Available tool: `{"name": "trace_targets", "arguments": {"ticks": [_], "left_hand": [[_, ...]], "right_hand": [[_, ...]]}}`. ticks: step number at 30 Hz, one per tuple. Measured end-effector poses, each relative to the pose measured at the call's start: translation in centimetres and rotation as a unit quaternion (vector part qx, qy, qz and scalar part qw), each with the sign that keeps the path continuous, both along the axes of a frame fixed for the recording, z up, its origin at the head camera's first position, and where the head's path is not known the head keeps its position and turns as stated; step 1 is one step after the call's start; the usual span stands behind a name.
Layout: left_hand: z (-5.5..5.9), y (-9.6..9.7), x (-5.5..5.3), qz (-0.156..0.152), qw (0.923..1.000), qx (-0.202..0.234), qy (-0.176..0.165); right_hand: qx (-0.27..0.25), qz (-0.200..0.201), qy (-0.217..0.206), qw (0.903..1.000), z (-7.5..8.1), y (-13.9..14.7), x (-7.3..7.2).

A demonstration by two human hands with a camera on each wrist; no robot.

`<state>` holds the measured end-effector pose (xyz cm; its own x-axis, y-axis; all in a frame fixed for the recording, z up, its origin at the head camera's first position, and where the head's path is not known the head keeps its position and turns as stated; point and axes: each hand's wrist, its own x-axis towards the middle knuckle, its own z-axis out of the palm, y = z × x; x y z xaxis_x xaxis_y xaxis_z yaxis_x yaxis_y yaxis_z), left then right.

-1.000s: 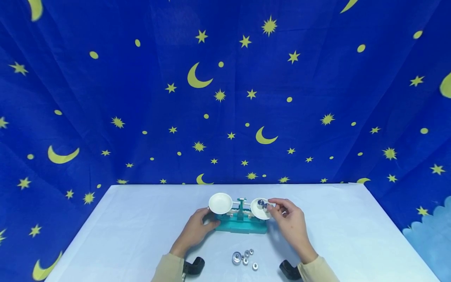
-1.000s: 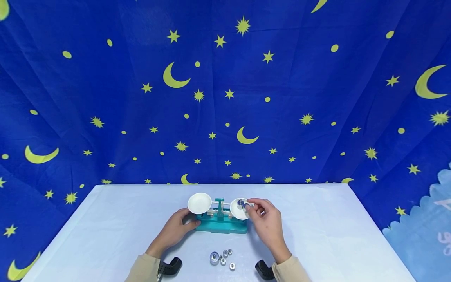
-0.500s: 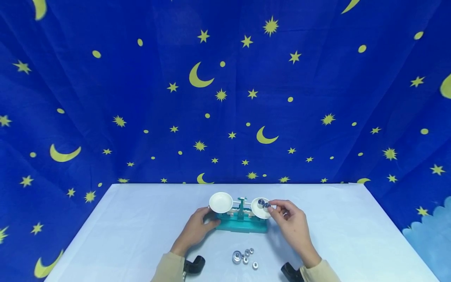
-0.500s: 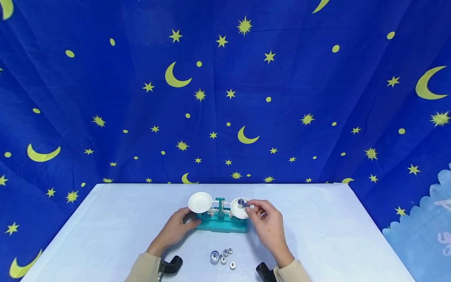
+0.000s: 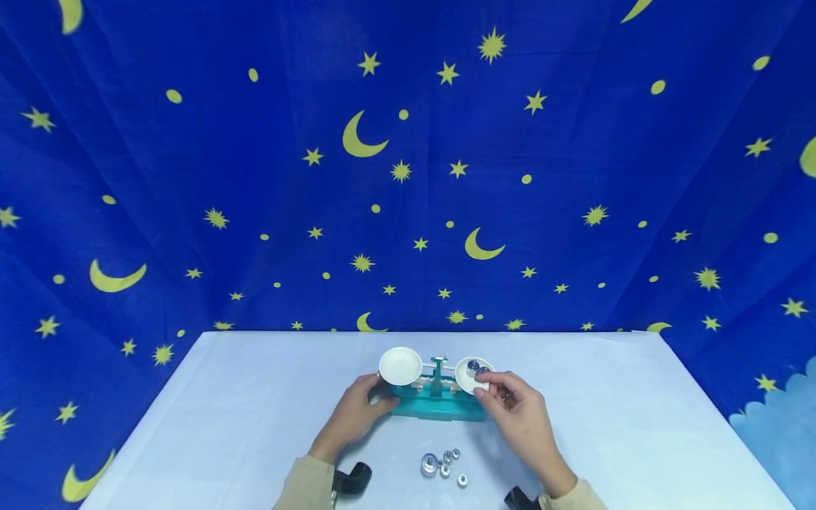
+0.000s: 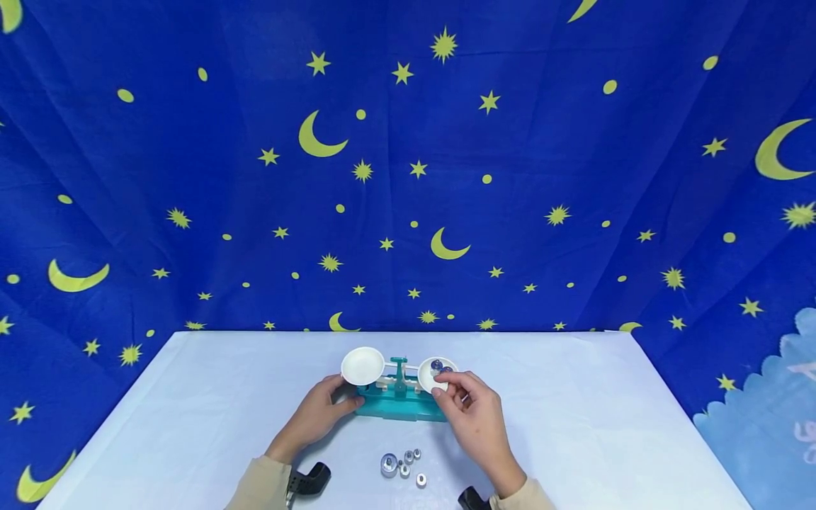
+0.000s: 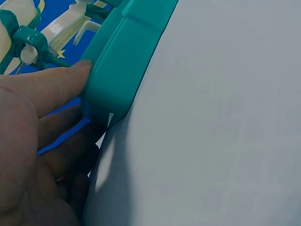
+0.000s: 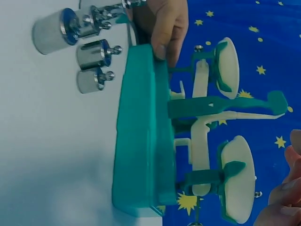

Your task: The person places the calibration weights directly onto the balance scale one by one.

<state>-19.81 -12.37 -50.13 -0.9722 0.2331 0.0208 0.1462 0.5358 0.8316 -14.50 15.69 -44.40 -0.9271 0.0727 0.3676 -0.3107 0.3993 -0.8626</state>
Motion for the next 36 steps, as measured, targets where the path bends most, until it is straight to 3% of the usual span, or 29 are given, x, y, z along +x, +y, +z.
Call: {"name": "trace_targets", "arguments": {"ticks": [6,10,22,36], "left_hand": [[0.2,0.0,0.1,0.000,1.0000,0.002,-0.004],[0.2,0.0,0.1,0.003,1.0000,0.000,-0.005],[-0.1,0.0,0.0,0.002,1.0000,-0.001,-0.004],[0.1,0.0,0.1,0.004,0.9999,-0.007,-0.009]], "right_hand": [[-0.006,0.011,-0.009,0.9999,-0.4,-0.4,0.3],[-0.006,0.020,-0.045,0.9987,-0.4,-1.0,0.6],[-0.017,0.083,-0.110,0.9903,-1.2,-1.5,2.0],[-0.010,0.103,-0.186,0.9771,-2.4,-0.9,2.3]]}}
